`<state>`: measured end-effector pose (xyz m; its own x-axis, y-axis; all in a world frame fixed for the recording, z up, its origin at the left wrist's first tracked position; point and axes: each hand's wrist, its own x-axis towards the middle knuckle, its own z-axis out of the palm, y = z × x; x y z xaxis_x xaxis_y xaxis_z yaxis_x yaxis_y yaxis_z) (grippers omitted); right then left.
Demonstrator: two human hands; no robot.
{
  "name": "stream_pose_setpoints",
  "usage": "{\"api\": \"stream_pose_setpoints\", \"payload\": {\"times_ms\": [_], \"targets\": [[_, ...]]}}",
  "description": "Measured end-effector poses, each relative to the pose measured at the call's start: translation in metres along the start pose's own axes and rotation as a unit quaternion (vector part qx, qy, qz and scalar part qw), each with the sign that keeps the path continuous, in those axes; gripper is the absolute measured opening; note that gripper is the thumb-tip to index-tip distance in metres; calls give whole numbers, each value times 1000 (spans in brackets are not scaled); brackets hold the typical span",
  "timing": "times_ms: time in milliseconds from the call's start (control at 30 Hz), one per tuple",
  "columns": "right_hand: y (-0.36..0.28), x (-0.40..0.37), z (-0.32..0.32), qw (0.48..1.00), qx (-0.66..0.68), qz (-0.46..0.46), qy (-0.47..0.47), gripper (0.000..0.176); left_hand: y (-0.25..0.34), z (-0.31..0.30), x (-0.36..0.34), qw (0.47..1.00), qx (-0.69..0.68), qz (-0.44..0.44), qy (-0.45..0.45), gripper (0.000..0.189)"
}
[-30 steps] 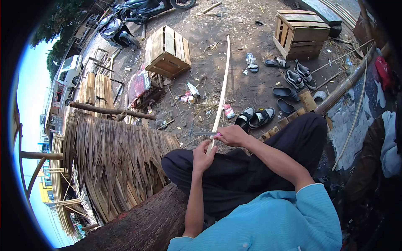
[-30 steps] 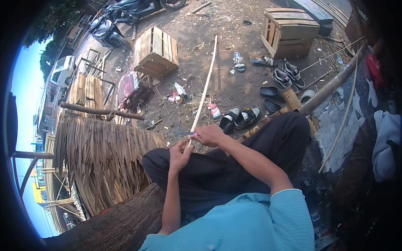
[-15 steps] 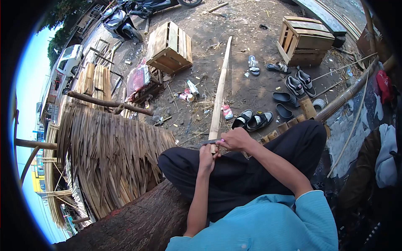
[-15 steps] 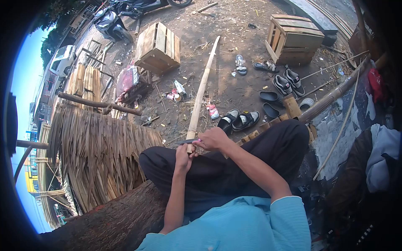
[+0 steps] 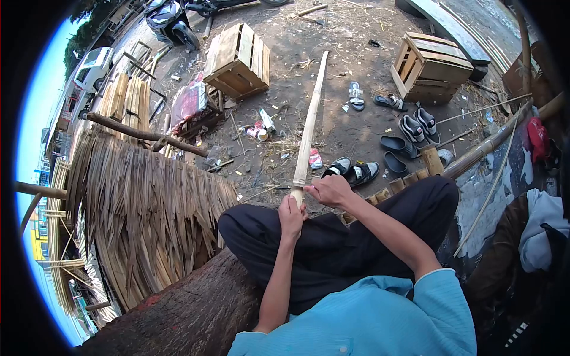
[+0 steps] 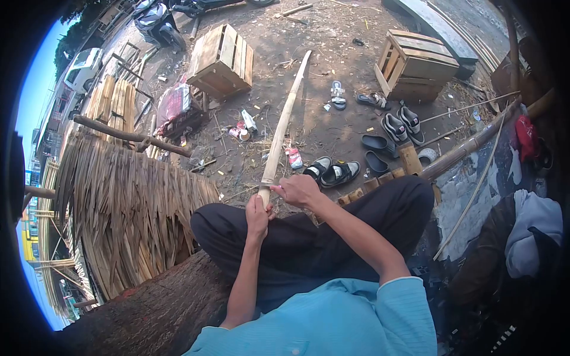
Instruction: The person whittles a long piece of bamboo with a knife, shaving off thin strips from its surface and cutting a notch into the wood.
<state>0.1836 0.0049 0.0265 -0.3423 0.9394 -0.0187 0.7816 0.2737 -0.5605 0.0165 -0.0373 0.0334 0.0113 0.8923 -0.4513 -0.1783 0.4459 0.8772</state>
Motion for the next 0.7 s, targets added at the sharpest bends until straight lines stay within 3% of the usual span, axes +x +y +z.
{"api": "stream_pose_setpoints", "payload": {"times_ms": [167, 367, 467, 600, 700], "targets": [[-5, -13, -3, 994, 18, -107, -30, 50, -22, -3, -6, 994, 91, 58, 23, 35], [-12, -12, 2, 983, 39, -172, -44, 50, -9, 1, -15, 990, 117, 71, 25, 26], [35, 3, 5, 997, -42, -16, -56, 53, -2, 3, -18, 999, 38, -11, 4, 22], [1, -3, -2, 997, -5, -83, -4, 54, 8, 2, -3, 996, -79, -20, 28, 24], [-11, -13, 2, 994, 5, -102, -31, 54, -1, -1, -8, 998, -59, -16, 5, 25]]}}
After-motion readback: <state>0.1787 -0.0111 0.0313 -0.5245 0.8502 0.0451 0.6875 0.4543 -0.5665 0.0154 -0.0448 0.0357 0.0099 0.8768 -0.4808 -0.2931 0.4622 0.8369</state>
